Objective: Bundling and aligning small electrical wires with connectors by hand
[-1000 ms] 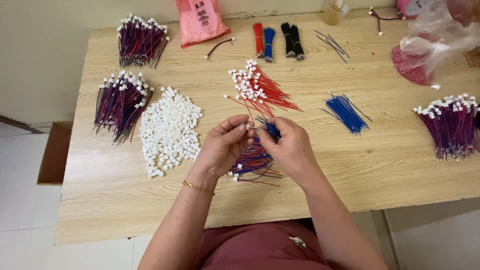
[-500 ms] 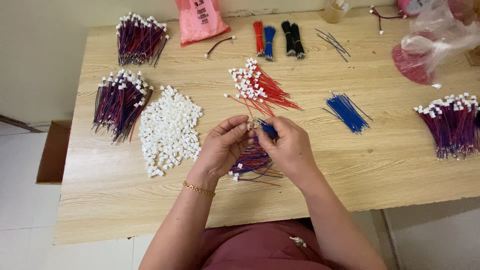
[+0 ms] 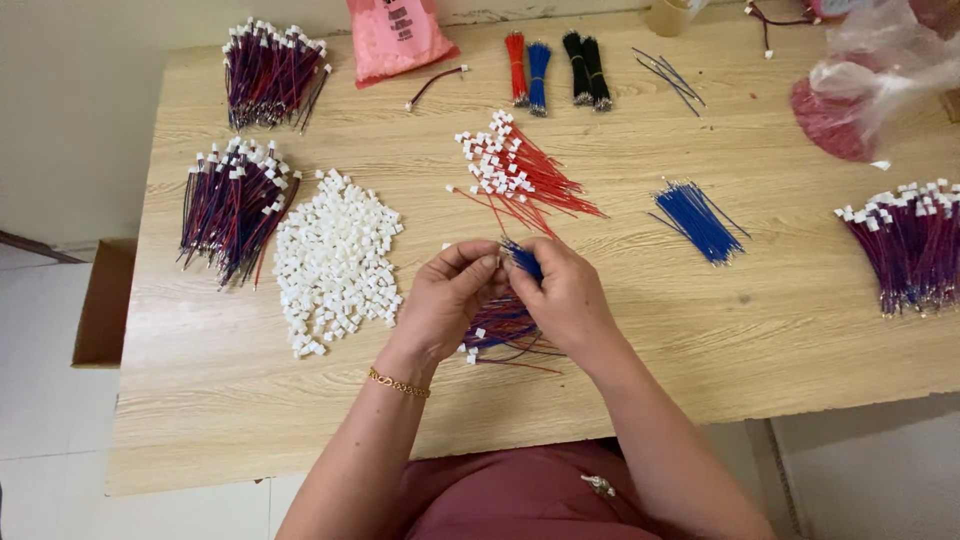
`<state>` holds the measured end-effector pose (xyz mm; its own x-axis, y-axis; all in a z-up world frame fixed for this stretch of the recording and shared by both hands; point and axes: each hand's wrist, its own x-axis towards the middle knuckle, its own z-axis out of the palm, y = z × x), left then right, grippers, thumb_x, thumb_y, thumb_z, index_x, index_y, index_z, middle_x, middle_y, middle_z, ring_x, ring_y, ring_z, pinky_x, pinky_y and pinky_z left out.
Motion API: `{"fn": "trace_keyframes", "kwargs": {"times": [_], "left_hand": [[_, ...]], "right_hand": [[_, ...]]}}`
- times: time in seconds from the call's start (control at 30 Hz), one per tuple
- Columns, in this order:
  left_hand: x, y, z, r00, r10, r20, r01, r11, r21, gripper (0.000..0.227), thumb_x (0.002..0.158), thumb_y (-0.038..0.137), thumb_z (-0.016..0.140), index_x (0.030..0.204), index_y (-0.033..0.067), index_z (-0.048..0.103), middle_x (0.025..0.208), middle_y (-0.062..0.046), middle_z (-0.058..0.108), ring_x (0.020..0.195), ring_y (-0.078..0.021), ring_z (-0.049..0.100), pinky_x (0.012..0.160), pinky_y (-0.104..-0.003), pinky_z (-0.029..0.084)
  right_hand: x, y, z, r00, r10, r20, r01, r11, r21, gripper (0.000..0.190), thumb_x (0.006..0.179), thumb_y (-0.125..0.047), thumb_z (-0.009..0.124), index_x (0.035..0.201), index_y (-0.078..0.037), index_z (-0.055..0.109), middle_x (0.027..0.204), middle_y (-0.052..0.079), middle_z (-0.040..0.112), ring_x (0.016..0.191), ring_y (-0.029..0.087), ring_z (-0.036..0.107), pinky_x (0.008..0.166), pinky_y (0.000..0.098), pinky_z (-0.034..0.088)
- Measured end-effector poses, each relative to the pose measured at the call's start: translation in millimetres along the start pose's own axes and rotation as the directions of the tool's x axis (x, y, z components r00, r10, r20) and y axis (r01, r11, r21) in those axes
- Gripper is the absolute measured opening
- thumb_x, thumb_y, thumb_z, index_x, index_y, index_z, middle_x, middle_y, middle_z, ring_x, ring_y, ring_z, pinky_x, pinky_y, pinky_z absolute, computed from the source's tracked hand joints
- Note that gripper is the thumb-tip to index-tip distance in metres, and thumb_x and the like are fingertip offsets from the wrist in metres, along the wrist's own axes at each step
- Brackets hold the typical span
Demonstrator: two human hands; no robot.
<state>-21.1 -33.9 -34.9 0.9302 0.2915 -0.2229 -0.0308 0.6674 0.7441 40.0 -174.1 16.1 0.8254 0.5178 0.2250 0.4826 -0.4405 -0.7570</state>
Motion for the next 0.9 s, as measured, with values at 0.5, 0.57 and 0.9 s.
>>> {"fn": "trace_keyframes", "kwargs": {"times": [0.5, 0.57, 0.9], "left_hand": [[101, 19, -63, 0.848, 0.479, 0.226, -0.229, -0.052, 0.972, 0.019, 0.085, 0.018, 0.067, 0.102, 0.0164, 0.073, 0.096, -0.007, 0.065, 0.084, -0.0322, 0.069, 0.073, -0.04, 0.056], [125, 12, -68, 0.846, 0.48, 0.233, -0.205, -0.111, 0.972, 0.023, 0.083, 0.018, 0.068, 0.106, 0.0168, 0.071, 0.096, -0.008, 0.064, 0.085, -0.0331, 0.068, 0.072, -0.042, 0.057], [161, -10, -101, 0.804, 0.463, 0.373, -0.178, -0.412, 0.894, 0.009, 0.078, 0.023, 0.076, 0.086, 0.0212, 0.073, 0.087, -0.002, 0.061, 0.079, -0.0239, 0.067, 0.067, -0.034, 0.058]], "right_hand": [[25, 58, -4, 0.956, 0.239, -0.171, -0.131, 0.868, 0.479, 0.023, 0.104, -0.025, 0.051, 0.096, -0.008, 0.065, 0.057, 0.005, 0.055, 0.042, 0.011, 0.053, 0.042, 0.0214, 0.045], [25, 50, 1, 0.955, 0.261, -0.14, -0.152, 0.838, 0.524, 0.022, 0.104, -0.026, 0.046, 0.102, -0.01, 0.06, 0.059, 0.004, 0.052, 0.043, 0.01, 0.047, 0.041, 0.0199, 0.04], [19, 54, 5, 0.968, 0.238, 0.074, -0.234, 0.768, 0.595, 0.018, 0.103, -0.019, 0.045, 0.099, -0.005, 0.055, 0.065, 0.006, 0.054, 0.043, 0.009, 0.046, 0.039, 0.0192, 0.037]]}}
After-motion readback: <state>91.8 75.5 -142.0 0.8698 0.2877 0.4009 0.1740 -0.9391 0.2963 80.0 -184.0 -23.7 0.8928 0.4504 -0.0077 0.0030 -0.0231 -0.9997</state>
